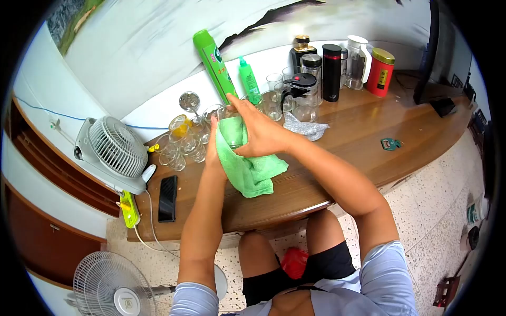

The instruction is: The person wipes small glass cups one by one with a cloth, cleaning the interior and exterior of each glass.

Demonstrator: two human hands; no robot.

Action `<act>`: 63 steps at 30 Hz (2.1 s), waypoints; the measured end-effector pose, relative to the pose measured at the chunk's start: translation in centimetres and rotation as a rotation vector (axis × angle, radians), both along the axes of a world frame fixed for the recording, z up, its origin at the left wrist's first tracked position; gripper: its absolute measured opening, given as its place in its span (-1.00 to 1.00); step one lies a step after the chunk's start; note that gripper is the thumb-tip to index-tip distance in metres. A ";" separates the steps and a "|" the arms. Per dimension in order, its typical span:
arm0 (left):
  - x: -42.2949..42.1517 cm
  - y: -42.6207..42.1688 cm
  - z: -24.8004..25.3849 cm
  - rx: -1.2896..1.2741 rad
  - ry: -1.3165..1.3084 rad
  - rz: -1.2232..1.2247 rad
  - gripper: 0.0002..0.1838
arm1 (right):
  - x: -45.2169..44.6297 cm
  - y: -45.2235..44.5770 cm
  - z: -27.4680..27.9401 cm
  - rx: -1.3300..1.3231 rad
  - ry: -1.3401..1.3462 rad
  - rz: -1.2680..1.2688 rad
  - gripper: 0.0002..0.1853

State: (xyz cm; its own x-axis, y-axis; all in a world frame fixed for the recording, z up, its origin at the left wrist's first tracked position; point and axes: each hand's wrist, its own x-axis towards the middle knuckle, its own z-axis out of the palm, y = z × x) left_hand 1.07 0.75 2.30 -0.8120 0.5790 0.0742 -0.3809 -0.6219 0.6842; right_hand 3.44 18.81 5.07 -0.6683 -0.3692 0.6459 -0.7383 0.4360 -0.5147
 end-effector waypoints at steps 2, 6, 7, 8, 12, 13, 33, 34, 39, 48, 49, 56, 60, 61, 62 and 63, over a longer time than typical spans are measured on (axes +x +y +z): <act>0.1 -0.2 -0.5 0.020 -0.017 -0.021 -0.14 | 0.2 -0.2 -0.7 -0.070 -0.036 -0.019 0.36; 0.0 -0.3 -0.8 0.053 -0.068 -0.009 -0.28 | 0.2 -0.5 -2.5 -0.138 0.002 -0.058 0.29; -0.2 -0.2 -0.9 0.006 -0.034 0.031 -0.32 | 0.1 -0.6 -2.9 -0.154 0.008 -0.065 0.28; -0.2 -0.1 -1.0 -0.045 -0.004 0.072 -0.35 | 0.0 -0.7 -3.4 -0.172 0.011 -0.072 0.27; 0.0 0.2 -0.2 -0.438 -0.095 0.187 -0.45 | 0.4 0.7 -3.7 -0.081 0.217 0.026 0.19; 0.0 0.4 -0.3 -0.423 -0.103 0.194 -0.45 | 0.4 0.9 -4.1 -0.080 0.239 0.029 0.21; 0.4 0.2 -0.4 -0.648 0.196 0.554 -0.40 | 2.8 -1.6 -5.8 0.057 0.313 0.004 0.02; 0.5 0.3 -0.4 -0.627 0.166 0.552 -0.39 | 2.7 -1.7 -5.8 0.055 0.341 -0.015 0.02; 2.4 2.6 0.3 -0.707 0.207 0.481 -0.34 | 1.8 0.0 -5.2 -0.035 0.369 -0.118 -0.07; 1.7 1.9 -1.9 -1.065 0.909 0.469 -0.35 | 1.0 0.9 -5.4 -0.174 0.300 -0.231 -0.15; 1.4 1.4 -1.8 -1.075 0.914 0.445 -0.32 | 1.1 0.8 -5.4 -0.147 0.290 -0.205 -0.12; -0.5 0.1 -2.5 -0.803 0.636 0.438 -0.19 | 2.7 -0.7 -5.6 -0.040 0.253 -0.017 0.13; -0.6 0.5 -2.6 -0.633 0.321 0.419 -0.01 | 2.8 -0.7 -5.3 -0.019 0.341 0.028 0.19; -0.4 0.5 -2.4 -0.623 0.277 0.363 -0.05 | 2.7 -0.6 -5.3 -0.043 0.330 0.011 0.18; -0.1 0.3 -2.0 -0.613 0.232 0.307 -0.09 | 2.5 -0.5 -5.3 -0.067 0.318 -0.005 0.17; 0.4 0.3 -1.5 -0.601 0.187 0.251 -0.13 | 2.4 -0.4 -5.2 -0.091 0.307 -0.022 0.16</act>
State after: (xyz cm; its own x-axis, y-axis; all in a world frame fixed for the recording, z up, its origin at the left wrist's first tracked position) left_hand 1.44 1.05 0.83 -0.9321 0.3588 -0.0495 -0.1162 -0.1668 0.9791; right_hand 5.88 18.39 -0.12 -0.4444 -0.2887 0.8480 -0.8560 0.4160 -0.3069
